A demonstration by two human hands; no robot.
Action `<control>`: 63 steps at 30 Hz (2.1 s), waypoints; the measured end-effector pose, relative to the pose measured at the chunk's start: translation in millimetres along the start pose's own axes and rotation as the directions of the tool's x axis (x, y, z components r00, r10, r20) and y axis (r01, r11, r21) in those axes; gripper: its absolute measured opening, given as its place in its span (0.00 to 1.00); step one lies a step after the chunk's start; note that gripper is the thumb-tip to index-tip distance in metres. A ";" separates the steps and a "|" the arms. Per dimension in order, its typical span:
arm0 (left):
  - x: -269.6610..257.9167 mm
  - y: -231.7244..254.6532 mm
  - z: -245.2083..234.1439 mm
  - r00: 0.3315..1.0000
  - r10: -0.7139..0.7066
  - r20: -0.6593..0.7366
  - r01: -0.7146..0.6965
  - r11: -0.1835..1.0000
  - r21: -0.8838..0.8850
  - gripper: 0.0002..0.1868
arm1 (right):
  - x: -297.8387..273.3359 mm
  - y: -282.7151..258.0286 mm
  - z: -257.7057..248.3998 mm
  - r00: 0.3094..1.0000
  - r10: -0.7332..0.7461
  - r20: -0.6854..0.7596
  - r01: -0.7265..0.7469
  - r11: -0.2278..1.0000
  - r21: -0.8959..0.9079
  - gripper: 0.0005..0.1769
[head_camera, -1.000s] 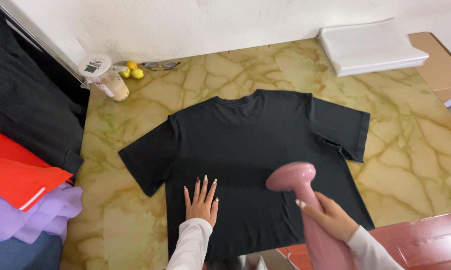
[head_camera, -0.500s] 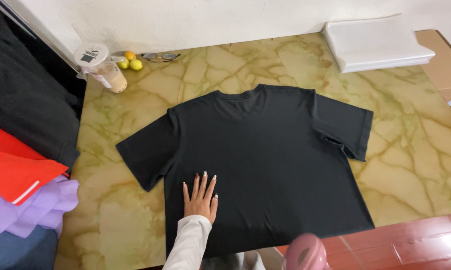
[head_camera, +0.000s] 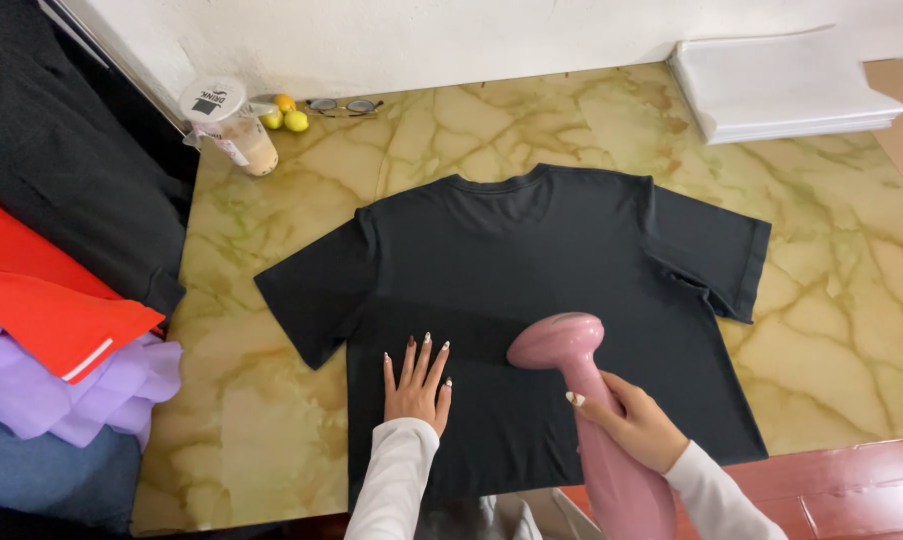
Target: Using a pink handheld steamer to remove wrinkles from a black t-shirt laid flat on a table.
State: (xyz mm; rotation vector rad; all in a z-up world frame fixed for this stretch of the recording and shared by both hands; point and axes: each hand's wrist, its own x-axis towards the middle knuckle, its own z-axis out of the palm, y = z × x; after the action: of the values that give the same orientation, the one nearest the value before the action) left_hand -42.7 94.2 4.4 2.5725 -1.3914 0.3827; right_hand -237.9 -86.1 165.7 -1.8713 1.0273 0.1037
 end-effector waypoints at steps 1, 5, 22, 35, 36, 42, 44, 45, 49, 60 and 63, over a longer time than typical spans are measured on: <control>0.4 0.2 -0.1 1.000 -0.003 0.001 0.003 1.000 -0.014 0.28 | -0.6 3.5 0.3 1.000 0.002 0.016 -0.001 1.000 -0.016 0.19; 0.5 2.5 -5.2 1.000 -0.016 0.003 0.016 1.000 -0.008 0.27 | -15.8 24.6 -2.4 0.996 0.008 0.091 0.000 0.996 -0.087 0.22; -1.4 0.2 11.2 0.999 -0.023 0.041 0.021 0.999 0.042 0.28 | -64.1 -1.8 -28.2 0.966 -0.252 -0.060 0.216 0.911 -0.352 0.18; -10.5 -31.3 5.8 0.994 -0.038 0.105 0.046 0.996 -0.074 0.27 | 16.9 -53.7 21.2 0.988 -0.038 0.148 0.056 0.991 -0.119 0.20; -11.9 -31.2 4.6 0.994 -0.038 0.105 0.046 0.996 -0.074 0.27 | 17.1 -49.0 22.2 0.988 -0.038 0.149 0.056 0.991 -0.118 0.20; -11.1 -27.0 -3.5 0.997 -0.052 0.051 0.053 0.998 -0.022 0.25 | -3.3 -16.7 14.9 0.960 -0.129 0.248 0.188 0.955 -0.230 0.22; -14.1 -28.2 3.7 0.995 -0.068 0.067 0.067 0.998 0.014 0.26 | -20.2 -3.9 5.6 0.913 -0.158 0.376 0.252 0.943 -0.216 0.14; -15.0 -26.9 3.4 0.995 -0.067 0.070 0.066 0.998 0.011 0.26 | -29.1 5.1 -1.1 0.914 -0.154 0.376 0.248 0.944 -0.217 0.14; -13.3 -28.6 1.9 0.994 -0.071 0.084 0.073 0.997 -0.018 0.26 | -41.0 27.9 -20.3 0.885 -0.035 0.464 0.207 0.923 -0.324 0.19; -20.2 -41.0 -10.8 0.985 -0.066 0.159 0.098 0.973 -0.207 0.25 | -22.4 -14.3 -23.1 0.837 -0.200 0.509 0.361 0.901 -0.239 0.14; -30.7 -45.7 -19.2 0.998 -0.057 0.039 0.066 0.962 -0.265 0.24 | -9.6 -45.2 0.2 0.919 -0.108 0.378 0.224 0.934 -0.278 0.17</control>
State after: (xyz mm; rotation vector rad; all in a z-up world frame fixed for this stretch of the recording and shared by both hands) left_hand -23.0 148.6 10.9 2.4029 -1.2716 0.1344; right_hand -213.0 -72.0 201.9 -2.1209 0.6188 0.5159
